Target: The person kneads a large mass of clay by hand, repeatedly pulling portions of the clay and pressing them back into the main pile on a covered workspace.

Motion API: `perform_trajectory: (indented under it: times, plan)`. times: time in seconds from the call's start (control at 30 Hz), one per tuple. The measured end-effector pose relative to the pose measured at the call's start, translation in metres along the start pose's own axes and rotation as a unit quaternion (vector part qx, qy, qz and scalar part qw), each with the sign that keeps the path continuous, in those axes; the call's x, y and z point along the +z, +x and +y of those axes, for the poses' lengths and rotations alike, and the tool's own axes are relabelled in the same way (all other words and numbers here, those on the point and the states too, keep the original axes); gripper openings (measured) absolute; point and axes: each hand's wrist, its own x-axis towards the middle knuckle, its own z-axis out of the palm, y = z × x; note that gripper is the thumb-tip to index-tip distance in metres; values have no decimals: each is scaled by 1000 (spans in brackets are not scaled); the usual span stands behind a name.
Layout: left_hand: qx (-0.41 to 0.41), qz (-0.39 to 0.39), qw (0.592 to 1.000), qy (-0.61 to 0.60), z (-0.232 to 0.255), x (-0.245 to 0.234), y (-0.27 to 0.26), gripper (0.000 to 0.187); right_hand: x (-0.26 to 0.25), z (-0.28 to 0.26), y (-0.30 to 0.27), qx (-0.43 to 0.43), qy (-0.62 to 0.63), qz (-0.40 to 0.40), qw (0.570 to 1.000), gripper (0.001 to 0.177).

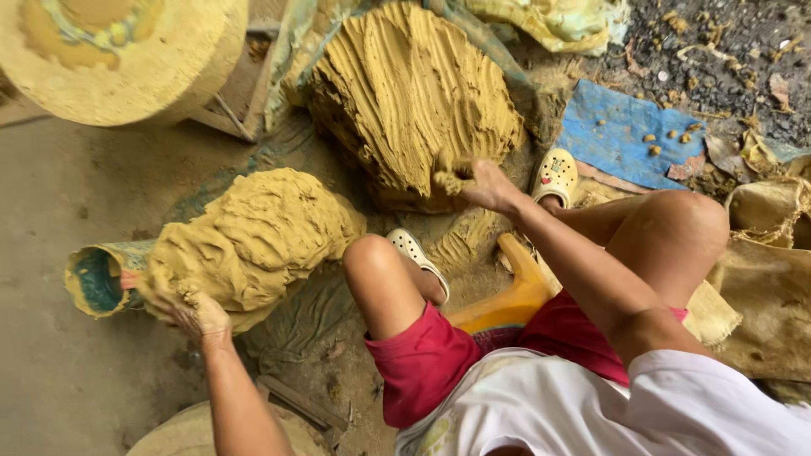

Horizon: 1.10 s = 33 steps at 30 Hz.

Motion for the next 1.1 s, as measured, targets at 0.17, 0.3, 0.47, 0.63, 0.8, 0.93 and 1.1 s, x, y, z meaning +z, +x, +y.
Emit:
perform_trajectory:
  times: [0.17,0.3,0.47,0.63,0.8,0.93,1.1]
  plan:
    - [93,100,990,-16,121,5,-70,68,-35,-76,-74,-341,-118,231,904,91]
    - [140,-213,836,-486,233,81,-160,72,-9,-115,-134,-481,-188,211,830,86]
    - [14,-342,668,-660,293,106,-181,81,-53,-120,-159,-388,239,162,875,52]
    - [-18,-380,609,-696,327,102,-171,83,-91,-117,-117,-109,204,82,969,81]
    - [460,-169,700,-519,360,133,-156,93,-75,-63,-53,54,189,74,978,86]
    - [133,-405,632,-648,348,169,-167,96,-45,-12,-22,-10,160,118,980,84]
    - [375,-109,866,-312,313,209,-181,88,-34,-19,-27,14,136,141,980,79]
